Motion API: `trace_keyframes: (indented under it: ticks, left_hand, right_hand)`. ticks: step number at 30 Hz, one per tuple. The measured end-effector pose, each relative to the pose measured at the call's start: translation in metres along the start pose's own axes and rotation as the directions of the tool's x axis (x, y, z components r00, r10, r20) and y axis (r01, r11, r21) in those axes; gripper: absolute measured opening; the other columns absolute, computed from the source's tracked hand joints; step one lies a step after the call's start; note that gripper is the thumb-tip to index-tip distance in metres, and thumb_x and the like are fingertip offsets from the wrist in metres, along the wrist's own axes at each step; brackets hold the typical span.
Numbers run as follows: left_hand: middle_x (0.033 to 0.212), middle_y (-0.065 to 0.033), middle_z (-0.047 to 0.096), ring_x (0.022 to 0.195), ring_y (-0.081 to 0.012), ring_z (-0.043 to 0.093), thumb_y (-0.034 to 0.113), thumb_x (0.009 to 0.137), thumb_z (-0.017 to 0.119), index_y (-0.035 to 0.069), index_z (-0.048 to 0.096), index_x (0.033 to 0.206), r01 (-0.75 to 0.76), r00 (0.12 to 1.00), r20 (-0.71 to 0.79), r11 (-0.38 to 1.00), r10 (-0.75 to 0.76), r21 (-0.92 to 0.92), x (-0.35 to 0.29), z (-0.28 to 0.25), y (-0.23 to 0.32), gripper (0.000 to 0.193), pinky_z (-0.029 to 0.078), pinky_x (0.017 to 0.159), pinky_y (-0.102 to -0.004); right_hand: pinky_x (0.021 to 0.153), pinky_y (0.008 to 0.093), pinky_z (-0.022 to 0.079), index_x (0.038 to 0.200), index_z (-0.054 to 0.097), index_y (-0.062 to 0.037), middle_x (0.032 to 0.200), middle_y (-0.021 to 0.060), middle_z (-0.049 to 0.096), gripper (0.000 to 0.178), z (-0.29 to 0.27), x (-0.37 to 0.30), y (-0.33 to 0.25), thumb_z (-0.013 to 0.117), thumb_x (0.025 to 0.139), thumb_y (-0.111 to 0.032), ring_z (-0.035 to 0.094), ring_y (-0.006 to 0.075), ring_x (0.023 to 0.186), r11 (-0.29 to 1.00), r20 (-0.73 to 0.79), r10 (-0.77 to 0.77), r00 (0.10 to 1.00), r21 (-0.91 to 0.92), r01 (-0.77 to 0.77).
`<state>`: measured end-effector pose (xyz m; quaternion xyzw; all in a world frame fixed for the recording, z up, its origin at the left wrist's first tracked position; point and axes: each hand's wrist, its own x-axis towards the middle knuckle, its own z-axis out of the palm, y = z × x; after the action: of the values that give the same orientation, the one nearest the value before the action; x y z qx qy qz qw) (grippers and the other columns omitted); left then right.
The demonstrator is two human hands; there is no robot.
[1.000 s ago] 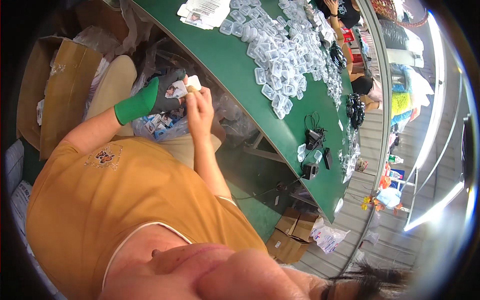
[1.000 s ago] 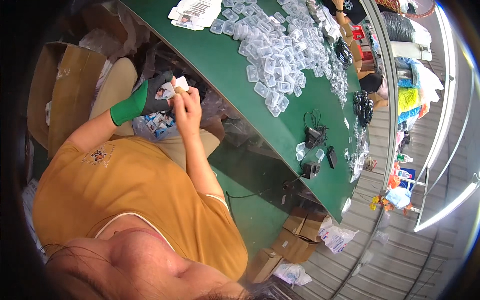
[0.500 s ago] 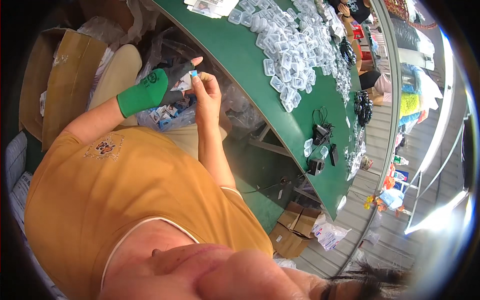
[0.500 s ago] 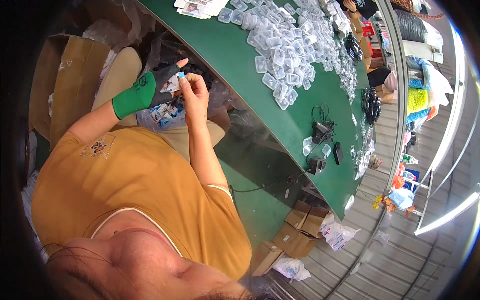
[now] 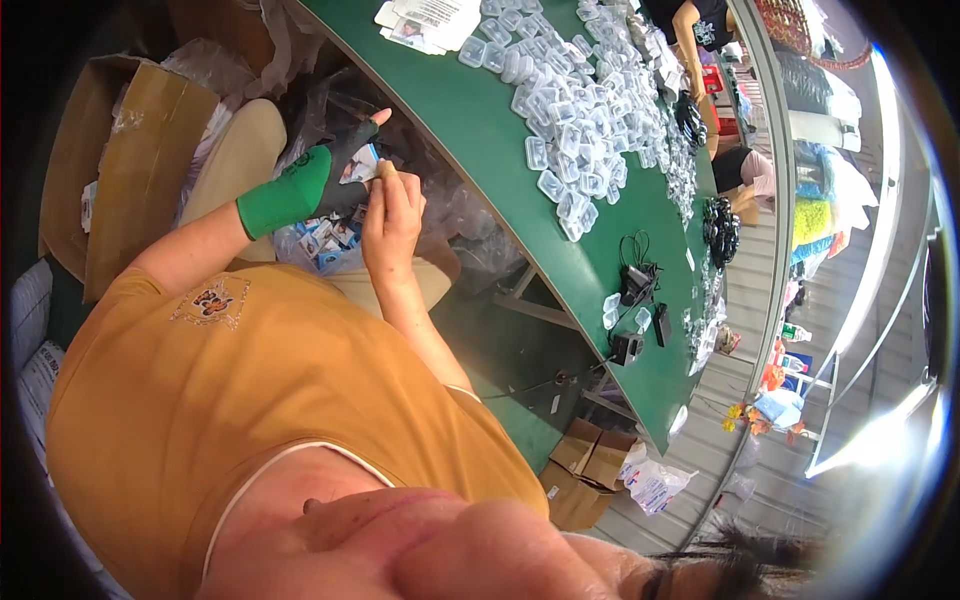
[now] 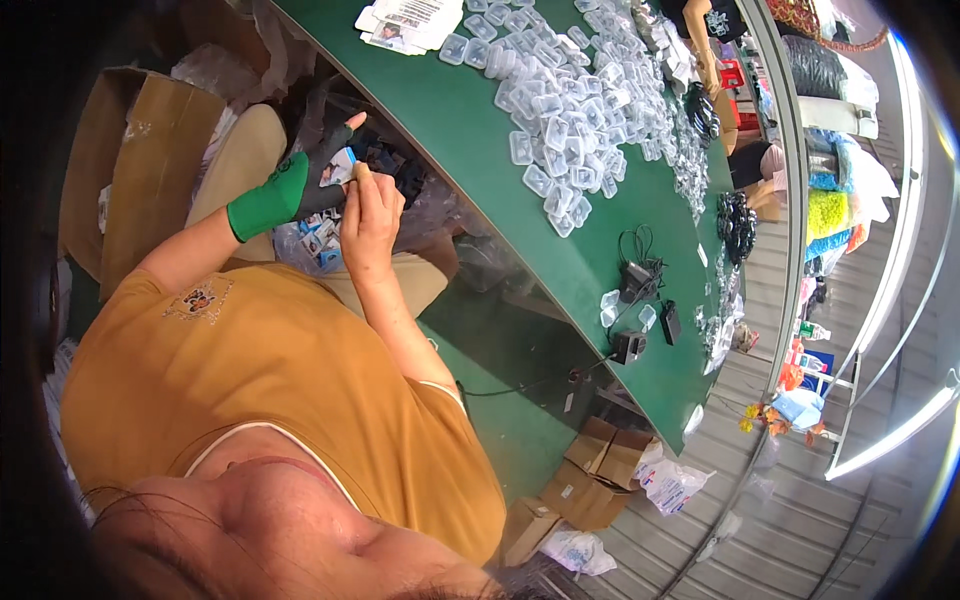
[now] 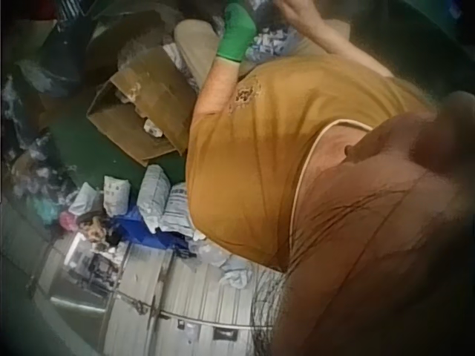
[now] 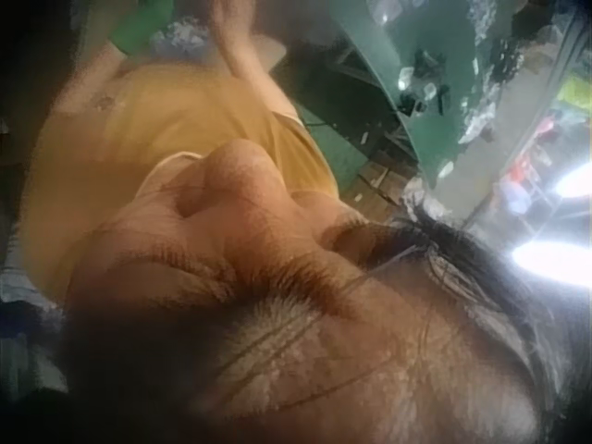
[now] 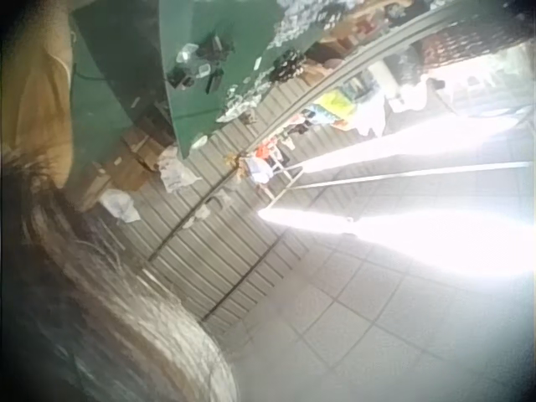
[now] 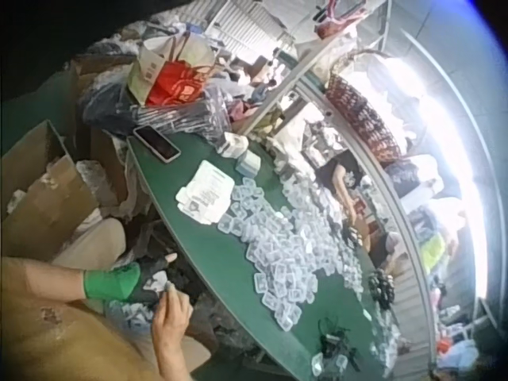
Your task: Assembling small plastic components and cards into individual units at a factory workstation.
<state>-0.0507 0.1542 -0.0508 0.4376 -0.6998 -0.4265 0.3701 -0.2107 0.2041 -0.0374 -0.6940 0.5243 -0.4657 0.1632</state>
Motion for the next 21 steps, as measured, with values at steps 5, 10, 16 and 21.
trace_keyframes:
  ticks: [5,10,16,21]
  left_hand:
    - [0.092,-0.005,0.063,0.072,-0.0149,0.053,0.007,0.08,0.073,0.018,0.022,0.167,0.032,0.991,0.132,0.999,-0.036,0.025,0.001,-0.023,0.015,0.101,0.051,0.073,-0.0318]
    - [0.101,-0.0078,0.067,0.073,-0.0151,0.057,0.005,0.079,0.072,0.018,0.021,0.167,-0.071,0.99,0.121,0.996,0.078,-0.06,0.001,-0.022,0.021,0.102,0.052,0.075,-0.0317]
    - [0.122,-0.0121,0.068,0.088,-0.0222,0.066,0.008,0.079,0.073,0.016,0.02,0.167,0.07,0.976,0.209,0.995,-0.053,-0.076,-0.002,-0.021,0.043,0.103,0.054,0.085,-0.034]
    - [0.116,-0.0074,0.065,0.091,-0.0212,0.065,0.011,0.084,0.076,0.018,0.018,0.168,-0.38,0.914,0.205,0.914,0.349,0.139,-0.004,-0.016,0.02,0.103,0.054,0.087,-0.034]
  right_hand:
    - [0.085,0.0313,0.05,0.118,0.068,0.0039,0.101,0.0092,0.063,0.02,-0.021,0.019,0.013,0.061,0.102,-0.006,0.063,0.0195,0.095,0.972,0.152,0.016,0.988,0.23,-0.051]
    - [0.081,0.0251,0.051,0.116,0.066,0.0009,0.101,0.0022,0.061,0.016,-0.017,0.023,0.026,0.059,0.105,-0.007,0.062,0.0112,0.09,0.626,0.252,0.295,0.922,0.678,-0.386]
    - [0.073,0.0216,0.047,0.113,0.063,-0.0075,0.097,-0.0017,0.065,0.017,0.005,0.015,-0.005,0.054,0.11,-0.022,0.06,0.0046,0.085,0.573,0.23,0.4,0.887,0.693,-0.438]
    - [0.083,0.0267,0.049,0.11,0.063,-0.009,0.1,-0.0005,0.065,0.013,-0.008,0.013,0.014,0.059,0.107,-0.02,0.059,0.0088,0.094,0.833,0.308,0.265,0.914,0.404,-0.378]
